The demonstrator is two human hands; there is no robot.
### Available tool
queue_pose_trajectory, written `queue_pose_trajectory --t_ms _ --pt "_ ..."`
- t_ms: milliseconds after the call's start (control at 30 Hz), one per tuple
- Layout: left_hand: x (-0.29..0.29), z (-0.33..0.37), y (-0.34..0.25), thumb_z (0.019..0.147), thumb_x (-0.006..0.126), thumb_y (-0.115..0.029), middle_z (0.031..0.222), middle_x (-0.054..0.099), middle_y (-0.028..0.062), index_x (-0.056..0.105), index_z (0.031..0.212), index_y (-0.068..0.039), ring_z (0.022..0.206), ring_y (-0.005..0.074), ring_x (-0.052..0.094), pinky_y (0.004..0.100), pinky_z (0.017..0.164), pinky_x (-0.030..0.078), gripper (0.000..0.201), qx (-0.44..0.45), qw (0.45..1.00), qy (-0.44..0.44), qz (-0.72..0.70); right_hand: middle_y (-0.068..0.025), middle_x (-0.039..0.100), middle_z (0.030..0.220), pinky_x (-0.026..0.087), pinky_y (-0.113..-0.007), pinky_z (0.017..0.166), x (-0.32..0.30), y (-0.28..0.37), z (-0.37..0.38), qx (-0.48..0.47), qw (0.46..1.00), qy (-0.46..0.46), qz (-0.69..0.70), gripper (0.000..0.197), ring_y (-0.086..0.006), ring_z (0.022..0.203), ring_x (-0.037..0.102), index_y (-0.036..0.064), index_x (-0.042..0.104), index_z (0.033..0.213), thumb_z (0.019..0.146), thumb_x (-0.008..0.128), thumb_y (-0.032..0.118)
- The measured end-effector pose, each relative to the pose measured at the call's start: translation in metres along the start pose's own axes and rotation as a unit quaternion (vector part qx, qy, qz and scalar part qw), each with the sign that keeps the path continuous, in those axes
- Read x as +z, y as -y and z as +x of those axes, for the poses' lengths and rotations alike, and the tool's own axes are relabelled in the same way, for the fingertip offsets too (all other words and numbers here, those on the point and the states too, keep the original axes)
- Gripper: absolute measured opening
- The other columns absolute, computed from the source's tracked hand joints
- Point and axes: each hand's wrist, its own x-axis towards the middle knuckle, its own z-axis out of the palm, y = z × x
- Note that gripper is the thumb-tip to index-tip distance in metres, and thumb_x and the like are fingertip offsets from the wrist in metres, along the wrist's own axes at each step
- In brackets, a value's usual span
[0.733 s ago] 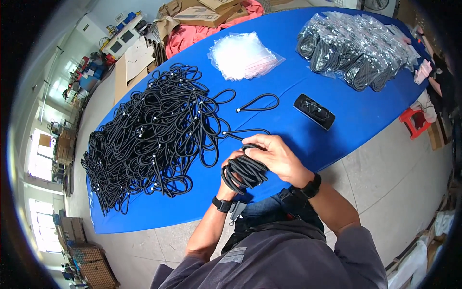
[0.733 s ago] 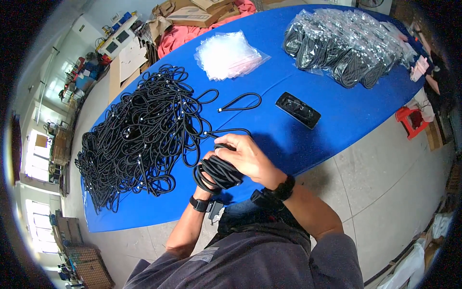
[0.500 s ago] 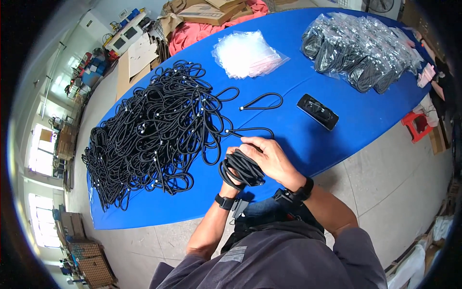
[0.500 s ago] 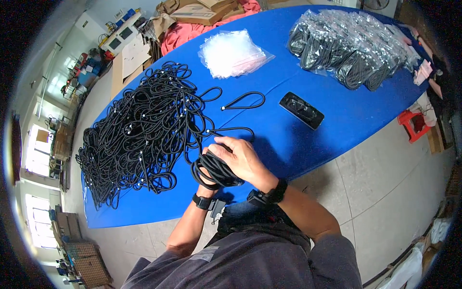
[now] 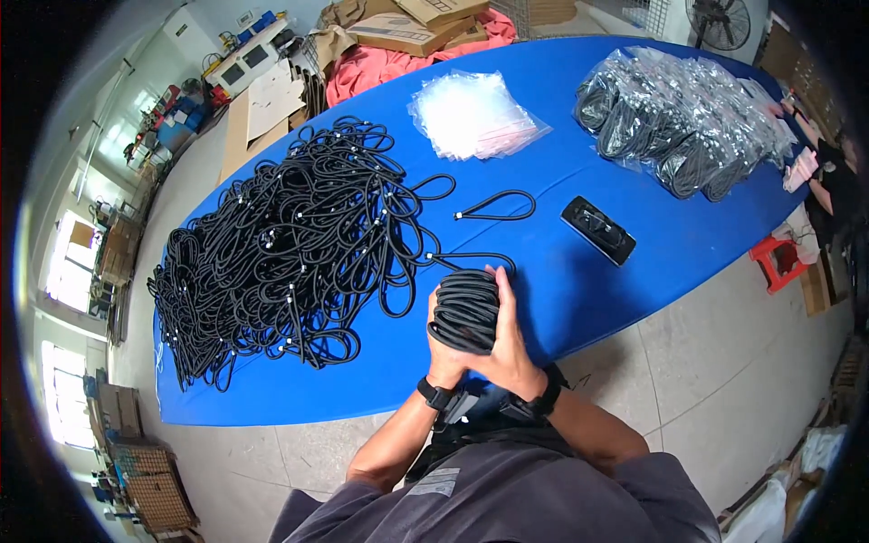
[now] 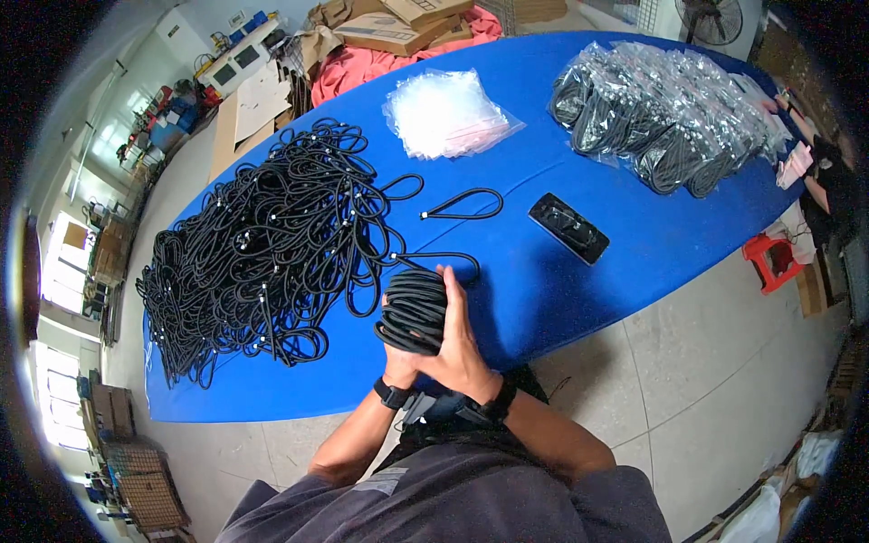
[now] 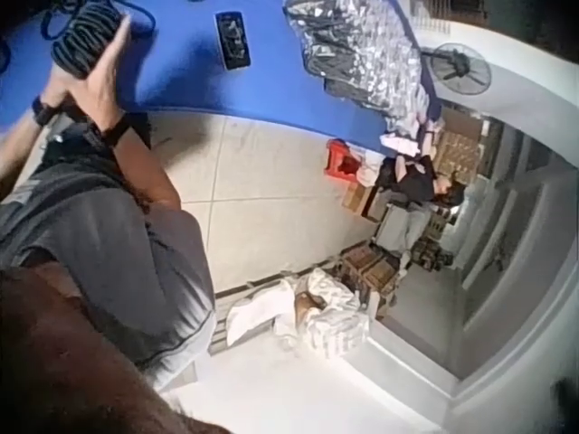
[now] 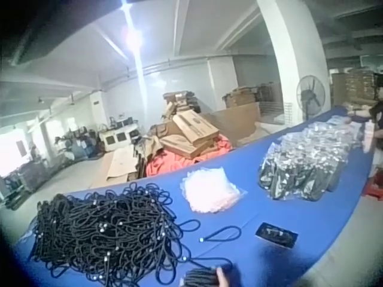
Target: The person gathers black cables from a pile, coils them together by hand, and places the bundle into a plastic bag. After sealing the bag, they set it aside with other packaged cables and reach for another plastic bag to repeat the process.
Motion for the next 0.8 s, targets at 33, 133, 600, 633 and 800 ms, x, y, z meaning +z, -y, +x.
queue_pose_trajectory --t_ms 33,133,600,633,800 --pt "0.006 -0.001 -0.009 0.088 0.073 -0.017 0.128 0.06 0.0106 0.053 0.129 -0.002 0.114 0.0209 0.06 0.0339 0.099 0.049 0.048 0.023 1.0 -0.006 0.007 -0.0187 0.047 0.147 0.042 -0.037 0.109 -0.002 -0.006 0.002 0.034 0.997 0.017 0.07 0.094 -0.0267 0.131 0.051 -0.0019 0.023 0.155 0.084 0.081 0.023" --pt "0.01 0.0 -0.014 0.088 0.072 -0.014 0.127 0.06 0.011 0.052 0.128 -0.002 0.115 0.0198 0.06 0.0327 0.099 0.049 0.046 0.071 0.997 -0.019 0.02 -0.0162 0.046 0.148 0.042 -0.035 0.108 0.0 -0.025 0.003 0.099 0.971 0.051 0.209 0.091 -0.022 0.132 0.049 -0.0011 0.024 0.155 0.085 0.079 0.018" --pt "-0.003 0.0 0.005 0.086 0.073 -0.014 0.11 0.067 0.0077 0.06 0.118 -0.002 0.099 0.0163 0.064 0.0307 0.09 0.053 0.036 0.031 0.999 0.001 0.022 -0.0115 0.061 0.12 0.048 -0.033 0.095 0.038 -0.048 -0.013 0.161 0.959 -0.05 0.227 0.048 -0.0194 0.107 0.058 0.0016 0.048 0.127 0.085 0.07 0.006" --pt "0.001 0.0 0.002 0.085 0.075 -0.012 0.105 0.069 0.0069 0.063 0.116 -0.002 0.095 0.0147 0.066 0.0303 0.087 0.055 0.034 0.042 0.999 0.006 0.006 -0.011 0.061 0.117 0.048 -0.033 0.093 0.038 -0.054 -0.016 0.175 0.954 -0.071 0.232 0.044 -0.0193 0.104 0.059 0.0015 0.049 0.124 0.085 0.07 0.007" --pt "-0.026 -0.002 0.013 0.083 0.08 -0.019 0.118 0.063 0.0096 0.053 0.121 -0.002 0.106 0.0181 0.062 0.03 0.092 0.051 0.049 -0.011 0.996 -0.024 0.084 -0.0108 0.065 0.104 0.05 -0.033 0.086 0.039 -0.049 -0.006 0.178 0.96 -0.028 0.216 0.035 -0.0184 0.095 0.06 0.0006 0.052 0.115 0.085 0.07 0.008"
